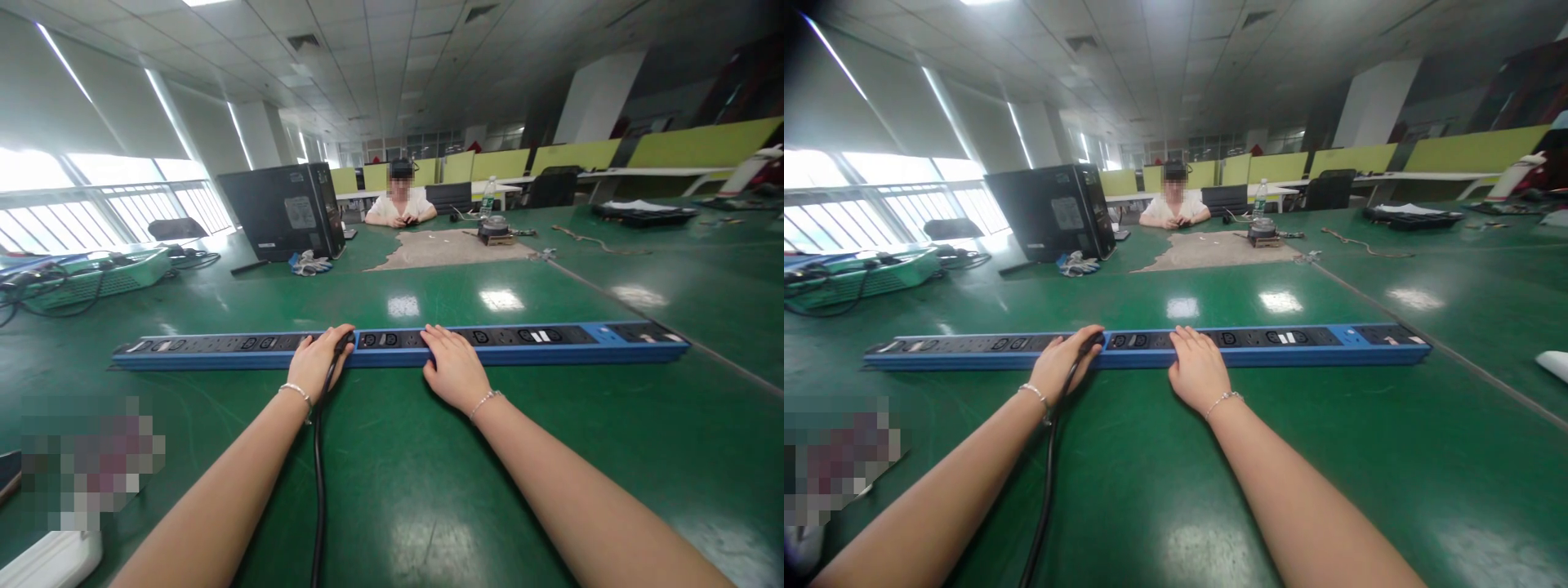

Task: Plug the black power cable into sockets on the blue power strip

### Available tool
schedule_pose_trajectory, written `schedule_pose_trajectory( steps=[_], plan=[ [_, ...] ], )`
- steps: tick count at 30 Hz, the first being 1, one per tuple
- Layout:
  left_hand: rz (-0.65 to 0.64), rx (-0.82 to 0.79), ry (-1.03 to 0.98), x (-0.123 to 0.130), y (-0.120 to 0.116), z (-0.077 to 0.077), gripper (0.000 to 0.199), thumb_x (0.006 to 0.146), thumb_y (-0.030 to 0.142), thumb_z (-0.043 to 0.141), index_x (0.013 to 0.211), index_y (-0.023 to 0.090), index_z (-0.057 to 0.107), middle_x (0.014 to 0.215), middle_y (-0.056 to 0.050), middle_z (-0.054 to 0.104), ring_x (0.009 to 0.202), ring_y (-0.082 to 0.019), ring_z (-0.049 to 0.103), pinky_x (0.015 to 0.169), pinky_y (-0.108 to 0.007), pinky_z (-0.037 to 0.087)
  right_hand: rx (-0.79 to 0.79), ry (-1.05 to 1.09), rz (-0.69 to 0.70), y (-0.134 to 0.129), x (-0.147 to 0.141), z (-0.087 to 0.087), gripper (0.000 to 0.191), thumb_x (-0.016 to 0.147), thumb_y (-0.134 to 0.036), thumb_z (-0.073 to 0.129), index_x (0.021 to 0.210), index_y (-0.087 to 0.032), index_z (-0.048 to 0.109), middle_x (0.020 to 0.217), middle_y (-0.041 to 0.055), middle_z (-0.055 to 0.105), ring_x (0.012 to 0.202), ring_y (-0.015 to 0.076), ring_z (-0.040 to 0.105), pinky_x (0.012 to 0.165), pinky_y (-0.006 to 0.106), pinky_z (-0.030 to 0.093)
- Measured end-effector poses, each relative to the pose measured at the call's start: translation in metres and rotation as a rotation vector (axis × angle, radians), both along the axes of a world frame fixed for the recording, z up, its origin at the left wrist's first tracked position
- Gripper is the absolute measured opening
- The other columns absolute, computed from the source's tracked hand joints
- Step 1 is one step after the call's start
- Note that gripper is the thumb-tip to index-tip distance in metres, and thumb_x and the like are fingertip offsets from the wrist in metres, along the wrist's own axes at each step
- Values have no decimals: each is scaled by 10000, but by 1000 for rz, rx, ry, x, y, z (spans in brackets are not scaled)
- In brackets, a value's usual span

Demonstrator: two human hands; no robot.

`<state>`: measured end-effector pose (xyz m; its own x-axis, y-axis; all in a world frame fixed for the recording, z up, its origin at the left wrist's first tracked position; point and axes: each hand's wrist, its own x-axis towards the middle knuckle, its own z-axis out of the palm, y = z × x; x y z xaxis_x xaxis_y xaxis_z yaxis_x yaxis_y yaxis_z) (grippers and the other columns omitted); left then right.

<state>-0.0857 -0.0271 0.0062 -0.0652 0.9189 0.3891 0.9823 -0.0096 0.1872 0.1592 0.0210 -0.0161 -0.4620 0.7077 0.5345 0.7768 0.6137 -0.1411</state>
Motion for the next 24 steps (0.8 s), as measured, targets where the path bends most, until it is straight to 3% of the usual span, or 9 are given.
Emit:
schedule_pose_trajectory(
  steps=[16, 21, 24],
  plan=[
    [-56, -24, -21, -6, -2, -3, 363, 892, 394, 336, 1245, 350, 408, 1256, -40, 568, 1170, -244, 504, 1019, -551, 230, 6, 7, 16, 1, 1, -1, 482, 742, -133, 437, 1212, -93, 533, 1309, 99, 504, 1233, 205, 413, 1049, 367, 293],
    [-52, -17, -15, -7, 1, -4, 339, 887, 409, 349, 1205, 358, 454, 1187, -27, 615, 1111, -241, 549, 1020, -543, 229, 11, 8, 14, 3, 3, -1, 492, 734, -123, 432, 1215, -78, 526, 1301, 108, 509, 1223, 197, 423, 1054, 351, 288],
    [-31, 23, -36, -8, 5, -8, 334, 887, 399, 357, 1201, 358, 460, 1172, -25, 625, 1112, -233, 546, 1018, -518, 239, 5, 13, -57, 3, 6, -1, 525, 719, -124, 443, 1239, -80, 501, 1312, 108, 498, 1244, 216, 394, 1062, 382, 265]
  ],
)
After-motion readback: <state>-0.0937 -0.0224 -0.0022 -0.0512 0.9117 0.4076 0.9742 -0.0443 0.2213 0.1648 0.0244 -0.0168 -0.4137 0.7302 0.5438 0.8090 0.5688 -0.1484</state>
